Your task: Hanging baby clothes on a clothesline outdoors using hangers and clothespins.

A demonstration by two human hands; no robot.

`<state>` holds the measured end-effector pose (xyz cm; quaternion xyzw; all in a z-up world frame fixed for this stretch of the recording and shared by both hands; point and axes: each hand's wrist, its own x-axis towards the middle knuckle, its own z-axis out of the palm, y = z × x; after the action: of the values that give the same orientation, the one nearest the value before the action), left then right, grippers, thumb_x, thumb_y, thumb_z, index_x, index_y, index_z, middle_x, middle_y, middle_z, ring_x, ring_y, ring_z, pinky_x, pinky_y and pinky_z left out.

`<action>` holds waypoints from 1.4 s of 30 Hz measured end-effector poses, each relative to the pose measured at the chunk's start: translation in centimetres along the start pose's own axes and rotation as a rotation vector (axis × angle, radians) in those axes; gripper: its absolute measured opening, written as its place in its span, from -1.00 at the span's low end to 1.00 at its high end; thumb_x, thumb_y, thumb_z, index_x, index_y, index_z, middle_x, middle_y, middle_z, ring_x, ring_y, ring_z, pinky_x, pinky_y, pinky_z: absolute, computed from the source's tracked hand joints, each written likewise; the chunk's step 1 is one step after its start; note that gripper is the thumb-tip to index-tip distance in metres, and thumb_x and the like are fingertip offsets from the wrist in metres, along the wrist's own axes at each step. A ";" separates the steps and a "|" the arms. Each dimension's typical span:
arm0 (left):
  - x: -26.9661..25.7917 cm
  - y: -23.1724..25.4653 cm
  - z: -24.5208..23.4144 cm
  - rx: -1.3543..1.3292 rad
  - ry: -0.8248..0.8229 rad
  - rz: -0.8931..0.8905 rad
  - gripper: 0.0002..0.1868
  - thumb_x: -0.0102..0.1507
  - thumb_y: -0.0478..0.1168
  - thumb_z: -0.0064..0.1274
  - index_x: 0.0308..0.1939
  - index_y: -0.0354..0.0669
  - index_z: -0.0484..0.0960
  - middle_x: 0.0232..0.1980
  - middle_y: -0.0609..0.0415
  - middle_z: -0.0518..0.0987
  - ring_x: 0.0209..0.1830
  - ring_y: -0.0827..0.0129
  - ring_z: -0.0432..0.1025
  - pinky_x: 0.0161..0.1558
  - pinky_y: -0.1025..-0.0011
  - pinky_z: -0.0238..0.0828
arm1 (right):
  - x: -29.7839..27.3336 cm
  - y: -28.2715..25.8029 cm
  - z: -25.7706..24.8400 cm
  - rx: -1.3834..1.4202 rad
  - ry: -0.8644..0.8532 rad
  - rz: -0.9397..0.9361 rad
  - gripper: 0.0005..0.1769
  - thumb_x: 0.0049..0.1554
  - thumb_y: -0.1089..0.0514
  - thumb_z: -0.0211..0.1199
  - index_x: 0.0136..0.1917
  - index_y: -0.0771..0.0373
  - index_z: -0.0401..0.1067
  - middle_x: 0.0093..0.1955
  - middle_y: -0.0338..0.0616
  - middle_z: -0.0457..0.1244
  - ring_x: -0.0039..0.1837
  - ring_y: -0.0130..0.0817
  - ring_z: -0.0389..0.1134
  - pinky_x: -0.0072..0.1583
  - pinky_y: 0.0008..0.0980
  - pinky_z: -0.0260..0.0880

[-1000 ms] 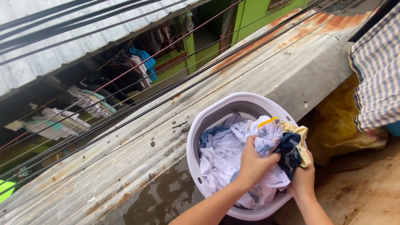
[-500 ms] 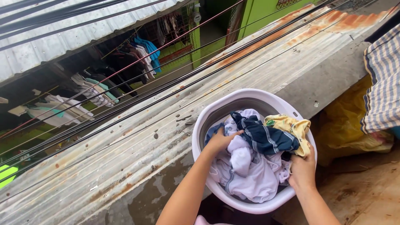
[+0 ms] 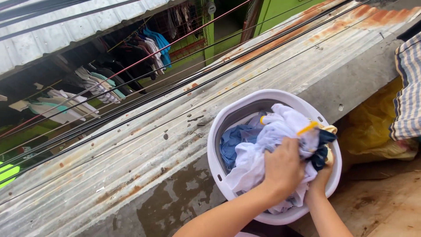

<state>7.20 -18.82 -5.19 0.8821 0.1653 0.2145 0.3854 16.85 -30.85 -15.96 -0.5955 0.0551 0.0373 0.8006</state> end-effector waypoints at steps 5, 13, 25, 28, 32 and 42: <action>-0.6 1.7 0.0 0.005 -0.058 0.135 -0.55 0.12 -0.28 0.11 0.09 -0.18 0.41 -0.01 -0.08 0.49 -0.09 0.04 0.52 -0.09 -0.10 0.24 | -0.2 -0.6 -0.6 -0.061 -0.101 -0.028 -0.64 0.39 -0.04 -0.13 0.31 0.11 0.32 0.13 -0.33 0.27 0.12 -0.53 0.32 0.15 -0.45 0.35; 4.1 -11.5 -1.1 0.071 -0.032 -0.073 -0.61 0.26 -0.30 0.00 0.18 -0.16 0.44 -0.03 -0.13 0.57 -0.04 -0.08 0.49 -0.05 -0.09 0.35 | -1.1 -4.3 3.4 -0.142 -0.156 -0.107 -0.63 0.23 0.33 0.06 0.31 0.23 0.31 0.13 -0.30 0.30 0.11 -0.51 0.32 0.12 -0.41 0.33; 10.6 -9.2 -11.2 0.287 -0.411 0.139 -0.37 0.05 -0.31 0.16 0.25 -0.15 0.49 0.25 -0.20 0.50 0.22 -0.07 0.42 0.16 0.10 0.40 | 2.0 -15.5 1.6 -0.275 -0.559 0.134 -0.59 0.29 0.09 0.13 0.34 0.30 0.41 0.22 -0.23 0.34 0.21 -0.50 0.30 0.25 -0.43 0.28; 10.3 -6.7 -9.5 -0.382 -0.423 0.682 -0.14 0.07 -0.33 0.21 0.45 -0.26 0.25 0.38 -0.31 0.39 0.40 -0.13 0.27 0.38 0.10 0.17 | -0.1 -17.9 3.2 -0.145 -0.536 0.207 -0.57 0.25 0.03 0.12 0.35 0.20 0.40 0.18 -0.25 0.34 0.15 -0.45 0.33 0.17 -0.33 0.34; 10.5 -7.7 -7.2 -0.239 -0.512 0.491 -0.33 0.10 -0.29 0.19 0.32 -0.10 0.43 0.23 -0.12 0.55 0.30 0.01 0.43 0.34 0.21 0.35 | -0.6 -19.2 3.3 -0.218 -0.640 0.096 -0.50 0.28 0.00 0.16 0.37 0.33 0.39 0.20 -0.19 0.33 0.17 -0.45 0.30 0.18 -0.34 0.34; 12.7 -12.6 -11.4 -0.012 -1.006 0.404 0.14 -0.10 -0.30 0.26 0.56 0.09 0.14 0.43 -0.13 0.34 0.42 0.03 0.26 0.37 0.20 0.17 | 1.7 -22.9 2.5 -0.162 -0.597 0.163 -0.35 0.25 -0.15 0.12 0.38 0.40 0.33 0.32 0.02 0.33 0.34 -0.16 0.33 0.31 -0.16 0.33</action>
<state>10.70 2.08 -4.49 0.8879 -0.2135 -0.1634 0.3733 21.49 -35.07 6.28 -0.6138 -0.1379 0.2787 0.7257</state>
